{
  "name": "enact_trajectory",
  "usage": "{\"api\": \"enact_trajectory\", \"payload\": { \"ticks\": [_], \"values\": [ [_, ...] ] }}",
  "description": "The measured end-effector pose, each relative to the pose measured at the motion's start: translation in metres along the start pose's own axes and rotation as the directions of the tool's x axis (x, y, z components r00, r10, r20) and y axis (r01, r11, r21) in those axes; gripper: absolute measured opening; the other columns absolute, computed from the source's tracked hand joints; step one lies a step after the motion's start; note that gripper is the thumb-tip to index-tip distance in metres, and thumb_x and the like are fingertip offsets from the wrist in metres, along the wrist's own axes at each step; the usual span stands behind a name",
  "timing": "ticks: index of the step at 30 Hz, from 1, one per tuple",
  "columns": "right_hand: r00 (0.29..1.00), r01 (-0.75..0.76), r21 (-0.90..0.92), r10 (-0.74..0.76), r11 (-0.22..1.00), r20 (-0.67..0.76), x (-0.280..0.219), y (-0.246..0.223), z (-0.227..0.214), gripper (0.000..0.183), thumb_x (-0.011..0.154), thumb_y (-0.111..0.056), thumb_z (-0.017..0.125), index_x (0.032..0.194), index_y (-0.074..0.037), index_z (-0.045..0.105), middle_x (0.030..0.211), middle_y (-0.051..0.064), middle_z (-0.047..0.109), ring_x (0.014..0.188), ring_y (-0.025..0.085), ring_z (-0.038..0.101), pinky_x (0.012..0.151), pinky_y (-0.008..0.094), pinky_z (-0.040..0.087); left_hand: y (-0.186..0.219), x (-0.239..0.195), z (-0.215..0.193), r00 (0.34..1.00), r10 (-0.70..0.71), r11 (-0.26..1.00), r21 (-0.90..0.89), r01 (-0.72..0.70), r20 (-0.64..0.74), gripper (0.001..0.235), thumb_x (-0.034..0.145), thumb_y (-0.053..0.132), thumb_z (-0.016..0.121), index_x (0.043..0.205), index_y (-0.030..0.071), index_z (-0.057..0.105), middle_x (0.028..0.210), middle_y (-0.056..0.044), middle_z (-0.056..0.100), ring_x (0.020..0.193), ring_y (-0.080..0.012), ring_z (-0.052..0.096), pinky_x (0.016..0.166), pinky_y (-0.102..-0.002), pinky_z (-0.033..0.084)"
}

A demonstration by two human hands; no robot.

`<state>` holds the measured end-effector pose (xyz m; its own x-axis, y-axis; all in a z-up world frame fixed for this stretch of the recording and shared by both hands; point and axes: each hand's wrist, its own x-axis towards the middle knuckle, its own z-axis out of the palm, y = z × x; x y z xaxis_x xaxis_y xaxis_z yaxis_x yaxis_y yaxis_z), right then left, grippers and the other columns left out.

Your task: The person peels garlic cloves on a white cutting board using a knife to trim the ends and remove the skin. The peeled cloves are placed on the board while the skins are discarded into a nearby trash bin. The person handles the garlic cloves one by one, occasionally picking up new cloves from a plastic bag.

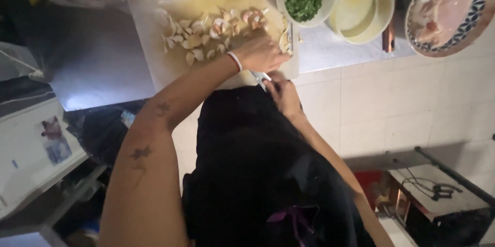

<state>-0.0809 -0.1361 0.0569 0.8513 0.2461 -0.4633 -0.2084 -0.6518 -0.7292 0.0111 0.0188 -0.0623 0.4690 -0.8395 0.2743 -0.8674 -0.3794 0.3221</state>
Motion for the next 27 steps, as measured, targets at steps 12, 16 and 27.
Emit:
{"api": "enact_trajectory", "payload": {
  "ticks": [12, 16, 27],
  "values": [
    [0.998, -0.014, -0.177, 0.002, 0.984, -0.068, -0.002, 0.010, -0.010, 0.045, 0.102, -0.046, 0.063, 0.090, -0.004, 0.075, 0.078, 0.022, 0.071, 0.083, 0.044, 0.070, 0.073, 0.052, 0.054, -0.033, 0.013, -0.066, 0.902, -0.387, 0.850, -0.453, 0.268, -0.193, 0.022, 0.102, 0.020, 0.052, 0.119, 0.024, 0.064, 0.086, 0.006, 0.074, 0.080, -0.0235, 0.073, 0.073, -0.037, 0.057],
    [0.998, -0.002, -0.191, -0.010, 0.982, -0.064, 0.004, 0.002, -0.005, 0.045, 0.101, -0.045, 0.062, 0.095, -0.003, 0.076, 0.081, 0.025, 0.072, 0.087, 0.047, 0.070, 0.077, 0.055, 0.054, -0.009, 0.012, -0.021, 0.955, -0.226, 0.957, -0.227, 0.182, -0.190, 0.028, 0.094, 0.014, 0.060, 0.120, 0.022, 0.062, 0.090, 0.000, 0.074, 0.086, -0.0258, 0.073, 0.075, -0.042, 0.058],
    [0.994, -0.113, -0.233, 0.111, 0.966, -0.025, 0.003, -0.001, -0.006, 0.040, 0.101, -0.045, 0.060, 0.109, -0.008, 0.073, 0.092, 0.024, 0.074, 0.092, 0.047, 0.071, 0.082, 0.057, 0.057, 0.006, 0.017, -0.069, 0.999, 0.001, 1.000, 0.020, 0.000, -0.032, 0.014, 0.100, 0.010, 0.042, 0.110, 0.007, 0.051, 0.109, -0.008, 0.052, 0.111, -0.0265, 0.048, 0.090, -0.038, 0.041]
  ]
}}
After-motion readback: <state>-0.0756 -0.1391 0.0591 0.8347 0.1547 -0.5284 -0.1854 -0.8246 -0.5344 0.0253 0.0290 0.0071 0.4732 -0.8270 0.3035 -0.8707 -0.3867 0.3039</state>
